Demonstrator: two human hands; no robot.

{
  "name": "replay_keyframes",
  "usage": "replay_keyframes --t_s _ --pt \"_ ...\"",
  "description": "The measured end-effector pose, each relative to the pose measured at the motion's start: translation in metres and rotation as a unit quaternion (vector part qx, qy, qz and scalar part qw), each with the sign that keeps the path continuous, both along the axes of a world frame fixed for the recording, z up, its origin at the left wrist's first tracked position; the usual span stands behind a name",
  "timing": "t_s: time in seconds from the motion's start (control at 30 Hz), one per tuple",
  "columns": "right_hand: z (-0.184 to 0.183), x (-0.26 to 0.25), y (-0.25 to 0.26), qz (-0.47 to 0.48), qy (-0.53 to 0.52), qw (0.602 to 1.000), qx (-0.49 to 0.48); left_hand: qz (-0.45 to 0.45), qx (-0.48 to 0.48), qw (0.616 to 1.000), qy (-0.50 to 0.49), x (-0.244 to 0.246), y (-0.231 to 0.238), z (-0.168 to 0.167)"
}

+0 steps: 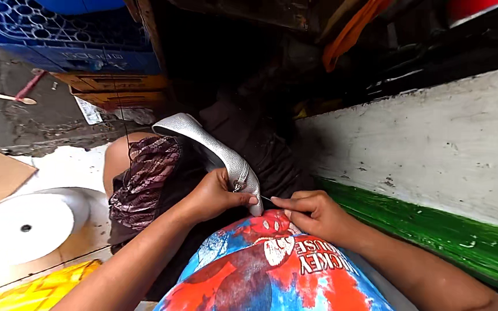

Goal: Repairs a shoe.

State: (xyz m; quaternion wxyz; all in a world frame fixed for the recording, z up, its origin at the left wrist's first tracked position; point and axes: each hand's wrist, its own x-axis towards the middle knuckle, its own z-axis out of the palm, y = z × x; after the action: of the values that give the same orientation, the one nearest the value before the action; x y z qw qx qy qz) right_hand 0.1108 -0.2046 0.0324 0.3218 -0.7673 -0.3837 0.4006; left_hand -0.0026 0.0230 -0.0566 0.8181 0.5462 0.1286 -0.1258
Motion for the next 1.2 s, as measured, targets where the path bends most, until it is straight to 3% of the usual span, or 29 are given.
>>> replay_keyframes --t_s 0.43,0.93,1.07,1.2 --pt "-0.021 0.013 0.018 0.023 0.041 0.998 0.035 0.025 0.022 0.999 -0.006 -0.004 0.004 -0.01" --pt "-0.016 0.028 0.035 0.054 0.034 0.997 0.044 0.035 0.04 0.998 -0.033 -0.003 0.006 -0.005" --pt "0.003 0.043 0.03 0.083 -0.01 0.996 0.014 0.059 0.162 0.984 -0.052 -0.014 0.006 0.0" --pt "0.017 0.056 0.019 0.113 -0.055 0.992 0.007 0.106 0.432 0.886 -0.134 -0.04 0.006 -0.001"
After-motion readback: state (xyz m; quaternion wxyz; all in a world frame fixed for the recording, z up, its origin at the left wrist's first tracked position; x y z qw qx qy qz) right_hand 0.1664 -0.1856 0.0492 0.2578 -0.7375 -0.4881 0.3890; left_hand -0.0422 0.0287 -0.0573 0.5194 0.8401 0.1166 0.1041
